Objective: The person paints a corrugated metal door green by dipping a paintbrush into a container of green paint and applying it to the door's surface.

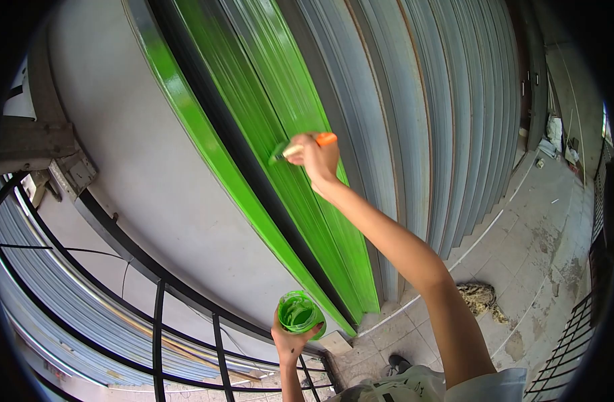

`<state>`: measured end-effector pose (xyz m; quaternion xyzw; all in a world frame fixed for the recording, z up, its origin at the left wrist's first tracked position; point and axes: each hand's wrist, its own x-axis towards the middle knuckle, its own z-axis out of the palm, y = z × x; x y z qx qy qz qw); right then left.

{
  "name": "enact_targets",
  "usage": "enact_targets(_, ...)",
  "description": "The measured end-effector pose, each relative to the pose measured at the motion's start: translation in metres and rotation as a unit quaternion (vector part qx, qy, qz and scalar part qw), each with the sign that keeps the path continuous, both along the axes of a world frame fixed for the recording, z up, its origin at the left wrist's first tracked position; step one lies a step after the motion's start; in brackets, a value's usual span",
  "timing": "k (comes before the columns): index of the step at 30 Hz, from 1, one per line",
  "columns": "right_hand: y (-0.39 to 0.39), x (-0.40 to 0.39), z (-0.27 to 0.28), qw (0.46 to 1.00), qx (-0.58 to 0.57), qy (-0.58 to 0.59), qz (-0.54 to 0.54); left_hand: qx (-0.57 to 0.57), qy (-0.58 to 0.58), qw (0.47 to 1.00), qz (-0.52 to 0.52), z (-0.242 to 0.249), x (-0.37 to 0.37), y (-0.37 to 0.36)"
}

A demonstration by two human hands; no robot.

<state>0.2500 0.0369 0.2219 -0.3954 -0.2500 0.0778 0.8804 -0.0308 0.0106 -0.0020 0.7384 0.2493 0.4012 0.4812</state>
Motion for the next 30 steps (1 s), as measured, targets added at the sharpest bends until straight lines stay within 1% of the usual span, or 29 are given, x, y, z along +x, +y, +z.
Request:
enact_targets(2, 0.005, -0.012, 0.078, 0.991, 0.131, -0.029, 0.013, 0.002, 0.002, 1.0, 0.001, 0.001, 0.003, -0.001)
enact_targets(3, 0.006, -0.018, 0.11, 0.984, 0.169, -0.049, 0.008, 0.004, 0.003, 1.0, 0.003, -0.003, 0.004, 0.001)
enact_targets(4, 0.008, -0.021, 0.129, 0.976, 0.208, -0.07, 0.005, 0.005, 0.004, 1.0, 0.005, -0.005, 0.004, 0.001)
enact_targets(6, 0.013, -0.015, 0.127, 0.972, 0.226, -0.068, -0.006, 0.0, -0.004, 1.0, 0.002, -0.003, 0.006, -0.002)
enact_targets(7, 0.014, -0.013, 0.122, 0.969, 0.236, -0.066, -0.01, -0.001, -0.008, 1.0, 0.0, -0.002, 0.006, -0.003)
enact_targets(8, 0.017, -0.006, 0.1, 0.97, 0.239, -0.05, 0.0, -0.003, -0.011, 1.0, -0.002, -0.001, 0.003, -0.005)
enact_targets(9, 0.015, 0.0, 0.068, 0.978, 0.204, -0.037, 0.008, -0.005, -0.014, 1.0, -0.006, 0.001, 0.002, -0.008)
enact_targets(10, 0.013, 0.002, -0.012, 0.988, 0.15, 0.013, 0.019, -0.008, -0.015, 1.0, -0.009, 0.001, 0.0, -0.009)
enact_targets(11, 0.009, 0.001, -0.058, 0.991, 0.127, 0.035, 0.037, -0.006, -0.008, 1.0, -0.009, 0.0, -0.003, -0.008)
enact_targets(13, 0.001, -0.006, -0.132, 0.993, 0.043, 0.106, 0.033, -0.001, 0.005, 1.0, -0.01, -0.002, -0.008, -0.006)
enact_targets(15, -0.009, -0.012, -0.157, 0.992, -0.037, 0.115, 0.025, -0.003, 0.003, 1.0, -0.005, -0.002, -0.012, -0.004)
enact_targets(16, -0.01, -0.013, -0.163, 0.99, -0.077, 0.12, 0.02, -0.003, 0.002, 1.0, -0.004, -0.002, -0.013, -0.003)
enact_targets(17, -0.009, -0.015, -0.152, 0.993, -0.048, 0.103, 0.014, 0.0, 0.002, 1.0, -0.002, -0.001, -0.013, -0.002)
enact_targets(19, -0.003, -0.031, -0.101, 0.998, 0.005, 0.069, 0.005, 0.001, 0.006, 1.0, 0.004, -0.001, -0.017, -0.002)
enact_targets(21, 0.002, -0.039, -0.044, 0.995, 0.097, 0.015, -0.01, -0.009, 0.001, 1.0, -0.001, -0.002, -0.018, -0.001)
enact_targets(23, 0.002, -0.048, 0.008, 0.979, 0.201, -0.03, -0.021, -0.011, -0.001, 1.0, -0.001, -0.003, -0.02, -0.001)
enact_targets(25, 0.008, -0.051, 0.019, 0.967, 0.236, -0.081, -0.054, -0.007, -0.002, 1.0, 0.005, -0.005, -0.021, -0.001)
enact_targets(26, 0.011, -0.054, 0.021, 0.959, 0.251, -0.107, -0.069, -0.008, -0.005, 1.0, 0.002, -0.007, -0.022, -0.001)
enact_targets(27, 0.014, -0.054, 0.006, 0.967, 0.213, -0.108, -0.093, -0.009, -0.008, 1.0, -0.001, -0.008, -0.022, -0.001)
enact_targets(30, 0.018, -0.052, -0.09, 0.976, 0.129, -0.107, -0.141, -0.01, -0.023, 1.0, 0.006, -0.014, -0.029, 0.001)
